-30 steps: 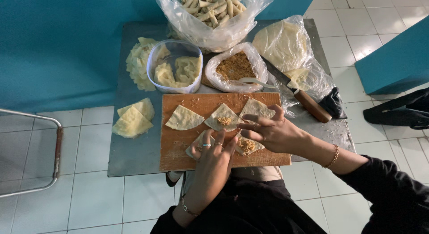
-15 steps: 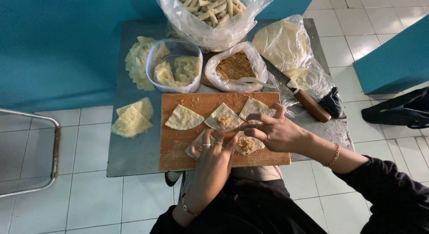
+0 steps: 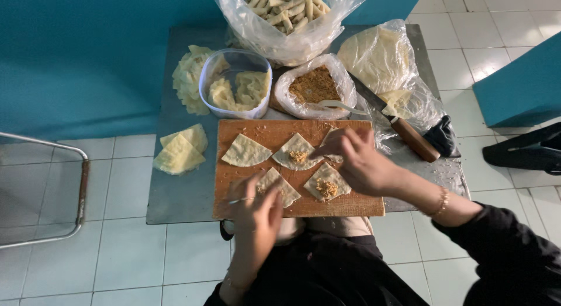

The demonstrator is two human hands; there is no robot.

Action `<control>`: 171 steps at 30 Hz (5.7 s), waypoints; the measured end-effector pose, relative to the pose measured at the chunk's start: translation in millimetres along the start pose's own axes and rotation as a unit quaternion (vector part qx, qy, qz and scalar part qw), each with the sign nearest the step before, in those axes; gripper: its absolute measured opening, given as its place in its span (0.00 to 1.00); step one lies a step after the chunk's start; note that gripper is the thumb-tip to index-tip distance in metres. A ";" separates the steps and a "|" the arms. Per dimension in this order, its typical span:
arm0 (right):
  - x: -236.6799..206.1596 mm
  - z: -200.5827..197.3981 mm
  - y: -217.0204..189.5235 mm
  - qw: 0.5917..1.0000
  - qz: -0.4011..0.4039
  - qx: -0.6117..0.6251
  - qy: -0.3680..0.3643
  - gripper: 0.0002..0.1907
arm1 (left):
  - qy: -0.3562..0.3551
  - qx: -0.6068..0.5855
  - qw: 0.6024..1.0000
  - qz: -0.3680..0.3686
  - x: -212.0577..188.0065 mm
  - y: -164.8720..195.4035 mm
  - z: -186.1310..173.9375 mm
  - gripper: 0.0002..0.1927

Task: The person sits at a small table and fills triangular pastry wrappers with a brown filling using a spoon, then folds and pinches each wrapper closed by hand and places the finished pastries into a plastic bag with other completed ones.

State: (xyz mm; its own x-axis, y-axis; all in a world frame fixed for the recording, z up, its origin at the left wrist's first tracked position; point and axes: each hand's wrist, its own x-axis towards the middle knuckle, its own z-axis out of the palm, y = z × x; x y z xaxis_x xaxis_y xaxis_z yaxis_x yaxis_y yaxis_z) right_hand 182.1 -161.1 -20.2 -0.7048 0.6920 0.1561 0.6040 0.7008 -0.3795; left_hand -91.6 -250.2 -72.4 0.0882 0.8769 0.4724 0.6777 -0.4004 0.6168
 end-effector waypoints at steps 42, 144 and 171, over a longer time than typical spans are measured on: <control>28.0 60.1 -42.1 0.896 -0.209 -0.391 -0.014 0.15 | -0.045 0.178 0.982 -0.053 7.4 -12.6 -19.4 0.11; -23.4 -12.1 33.9 0.974 0.112 -0.148 0.131 0.20 | -0.029 0.194 0.978 0.076 55.2 46.4 111.4 0.26; -35.7 -11.4 20.8 0.953 0.206 -0.196 0.106 0.20 | -0.079 0.175 0.978 0.085 51.0 35.7 124.1 0.18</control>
State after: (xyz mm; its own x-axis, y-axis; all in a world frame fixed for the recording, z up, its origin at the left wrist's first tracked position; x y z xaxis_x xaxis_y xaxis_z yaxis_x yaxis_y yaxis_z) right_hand 224.0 -169.2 -23.3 -0.3120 0.9129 0.2631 0.9352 0.3440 -0.0846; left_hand 27.7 -186.8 -104.4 0.3140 0.8472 0.4286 0.8496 -0.4523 0.2715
